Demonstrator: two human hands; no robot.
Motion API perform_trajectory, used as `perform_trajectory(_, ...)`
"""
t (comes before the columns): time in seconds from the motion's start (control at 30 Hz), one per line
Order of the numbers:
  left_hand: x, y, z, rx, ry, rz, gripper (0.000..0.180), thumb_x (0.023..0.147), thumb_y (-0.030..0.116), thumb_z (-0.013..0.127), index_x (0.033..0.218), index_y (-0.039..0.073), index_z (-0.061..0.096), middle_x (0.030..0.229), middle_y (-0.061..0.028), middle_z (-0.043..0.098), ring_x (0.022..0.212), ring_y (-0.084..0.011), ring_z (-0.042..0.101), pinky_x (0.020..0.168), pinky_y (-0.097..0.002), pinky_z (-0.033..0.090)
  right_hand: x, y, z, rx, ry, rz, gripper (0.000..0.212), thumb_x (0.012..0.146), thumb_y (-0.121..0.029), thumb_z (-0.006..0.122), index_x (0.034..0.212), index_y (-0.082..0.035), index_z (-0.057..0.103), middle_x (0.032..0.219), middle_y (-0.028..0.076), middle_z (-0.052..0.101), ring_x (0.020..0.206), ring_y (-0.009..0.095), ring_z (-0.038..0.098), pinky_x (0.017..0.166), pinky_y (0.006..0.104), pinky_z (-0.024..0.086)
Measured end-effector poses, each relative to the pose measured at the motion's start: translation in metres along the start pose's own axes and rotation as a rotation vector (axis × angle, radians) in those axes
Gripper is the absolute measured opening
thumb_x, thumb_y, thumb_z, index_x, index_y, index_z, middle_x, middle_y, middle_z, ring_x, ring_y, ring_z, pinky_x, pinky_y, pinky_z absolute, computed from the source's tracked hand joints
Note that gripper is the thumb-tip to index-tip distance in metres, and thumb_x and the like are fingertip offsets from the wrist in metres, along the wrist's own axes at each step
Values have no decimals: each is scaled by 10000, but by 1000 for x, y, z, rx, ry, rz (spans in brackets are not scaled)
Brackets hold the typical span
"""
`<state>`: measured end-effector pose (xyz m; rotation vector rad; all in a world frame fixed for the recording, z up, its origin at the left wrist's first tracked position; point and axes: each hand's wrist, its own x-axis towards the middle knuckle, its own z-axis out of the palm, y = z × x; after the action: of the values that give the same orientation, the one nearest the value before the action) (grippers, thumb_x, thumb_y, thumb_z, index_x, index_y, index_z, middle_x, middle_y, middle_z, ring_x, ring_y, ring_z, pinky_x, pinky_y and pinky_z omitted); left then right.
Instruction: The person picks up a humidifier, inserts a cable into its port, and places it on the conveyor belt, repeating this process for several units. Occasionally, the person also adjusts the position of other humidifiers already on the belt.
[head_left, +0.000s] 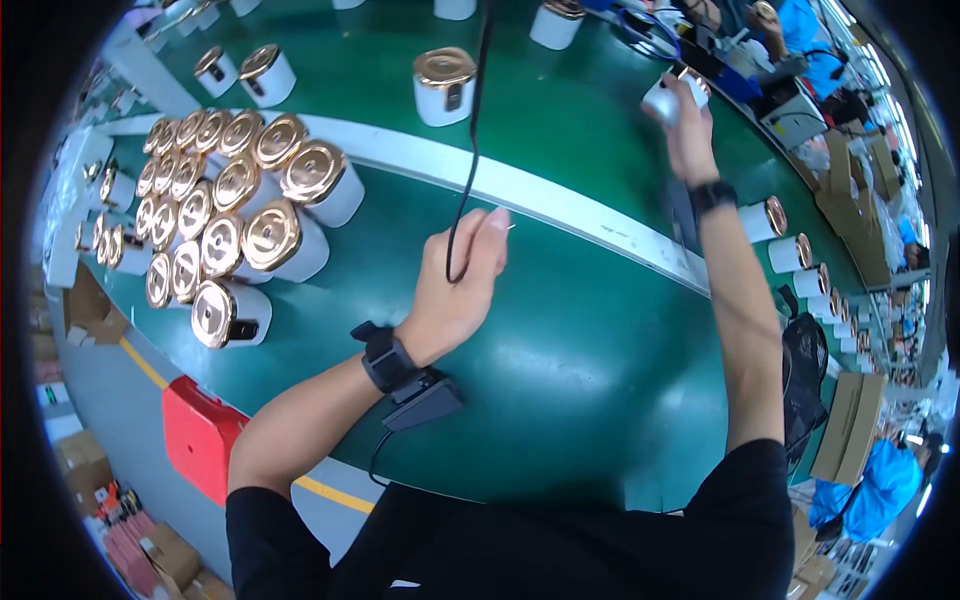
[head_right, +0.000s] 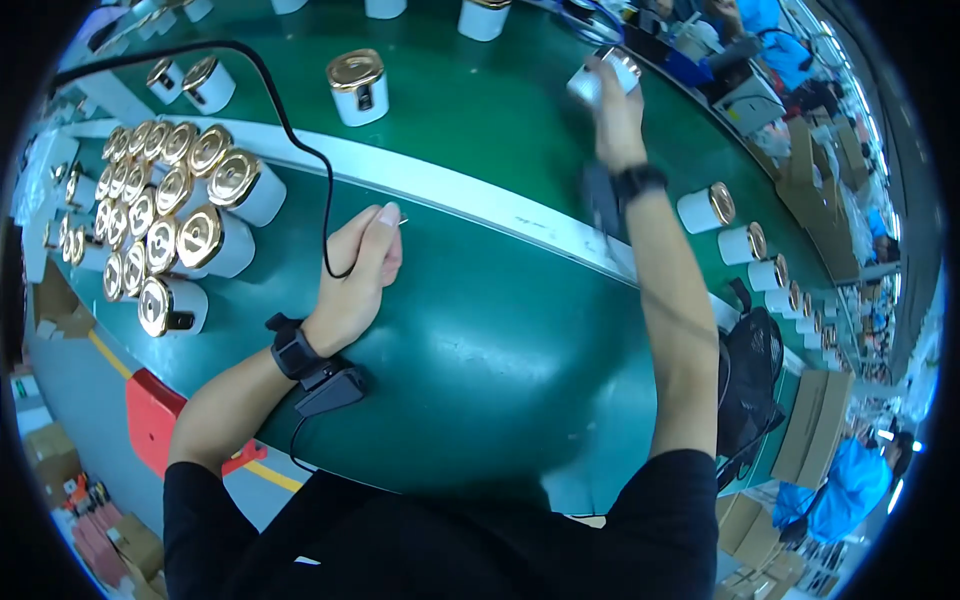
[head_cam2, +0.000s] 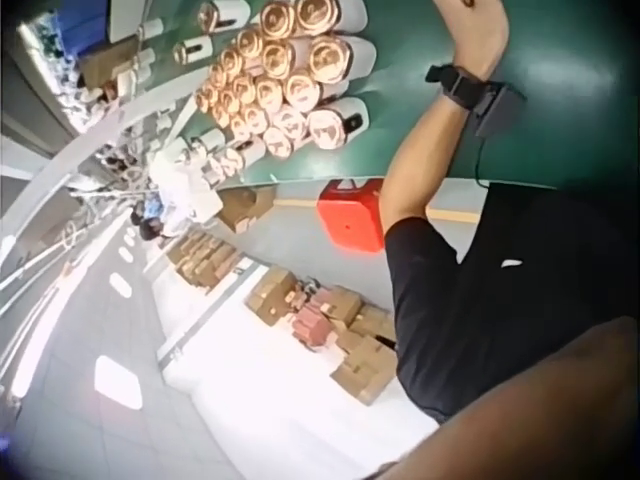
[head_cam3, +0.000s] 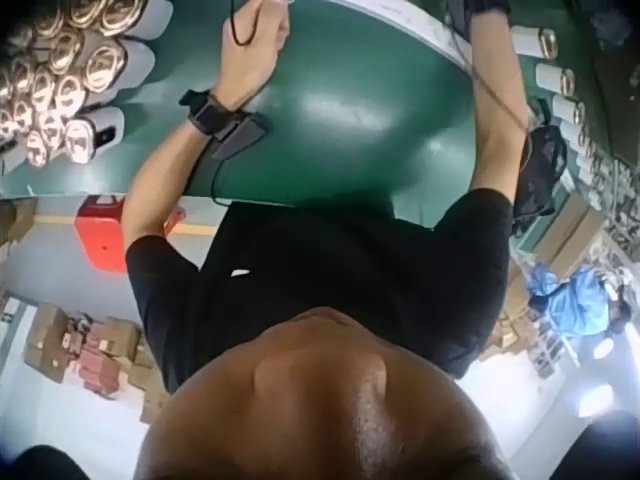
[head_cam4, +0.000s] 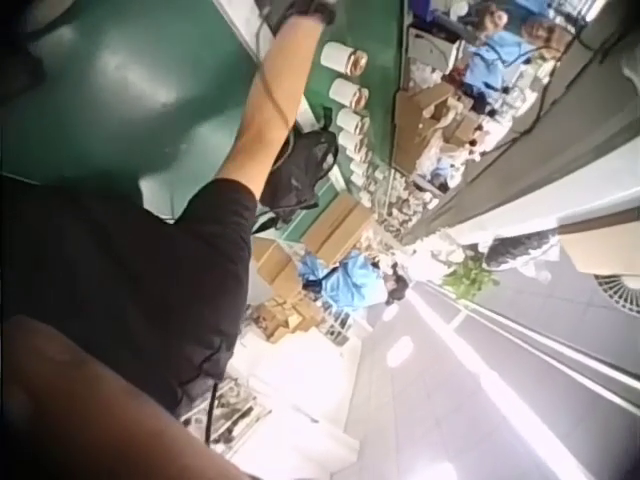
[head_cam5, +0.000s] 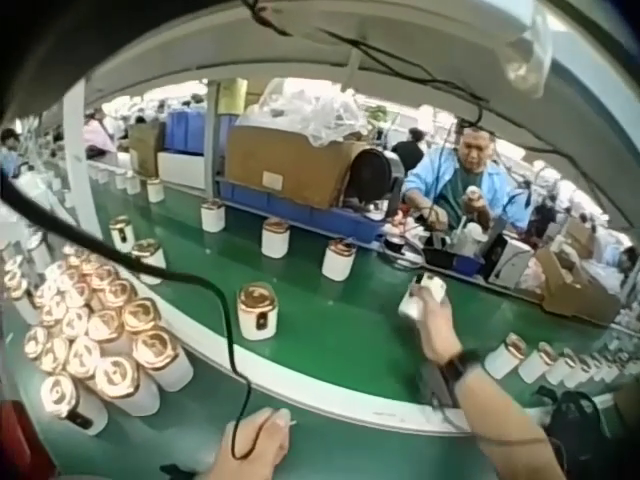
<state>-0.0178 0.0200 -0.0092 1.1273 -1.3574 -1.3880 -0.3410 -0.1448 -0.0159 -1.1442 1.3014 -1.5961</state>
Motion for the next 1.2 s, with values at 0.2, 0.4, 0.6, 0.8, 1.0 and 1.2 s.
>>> perform_trajectory(0.2, -2, 3, 0, -181, -92, -28, 419, 1001, 324, 426, 675, 62, 413, 583, 33, 331, 517, -53, 274, 464, -229, 226, -177, -32, 116, 220, -267, 194, 442, 853, -230, 632, 1199, 0, 479, 995, 91, 587, 874, 182, 598, 789, 307, 517)
perform_trajectory(0.4, 2, -2, 0, -38, -101, 31, 415, 991, 299, 441, 693, 15, 488, 546, -13, 424, 509, -90, 370, 480, -283, 309, -193, -34, 118, 172, -328, 40, 464, 842, -200, 702, 1179, 12, 463, 1021, 95, 614, 889, 128, 599, 747, 268, 510)
perform_trajectory(0.6, 0, 0, 3, 142, -89, 147, 352, 999, 236, 415, 804, -24, 549, 515, -87, 423, 454, -139, 370, 451, -327, 313, -195, -34, 120, 177, -343, 52, 454, 858, -203, 690, 1178, 17, 454, 1009, 92, 616, 870, 121, 593, 738, 264, 505)
perform_trajectory(0.8, 0, 1, 6, 166, -37, 178, 322, 1001, 202, 400, 855, -37, 558, 518, -108, 412, 443, -155, 366, 451, -336, 318, -201, -34, 125, 175, -319, 26, 389, 884, -183, 655, 1151, 21, 459, 993, 94, 617, 855, 117, 593, 723, 264, 503)
perform_trajectory(1.0, -2, 4, 2, 155, -69, 155, 376, 1011, 253, 380, 823, -28, 544, 535, -75, 430, 479, -125, 400, 468, -319, 331, -200, -39, 123, 137, -350, 47, 403, 881, -193, 661, 1151, 22, 453, 988, 96, 616, 867, 121, 593, 738, 263, 498)
perform_trajectory(1.2, -3, -2, 6, 18, -69, 23, 451, 1015, 334, 353, 758, -1, 513, 565, -32, 451, 522, -98, 417, 485, -291, 341, -201, -38, 124, 58, -302, -9, 463, 889, -235, 642, 1232, -7, 430, 1025, 88, 598, 885, 123, 576, 768, 262, 482)
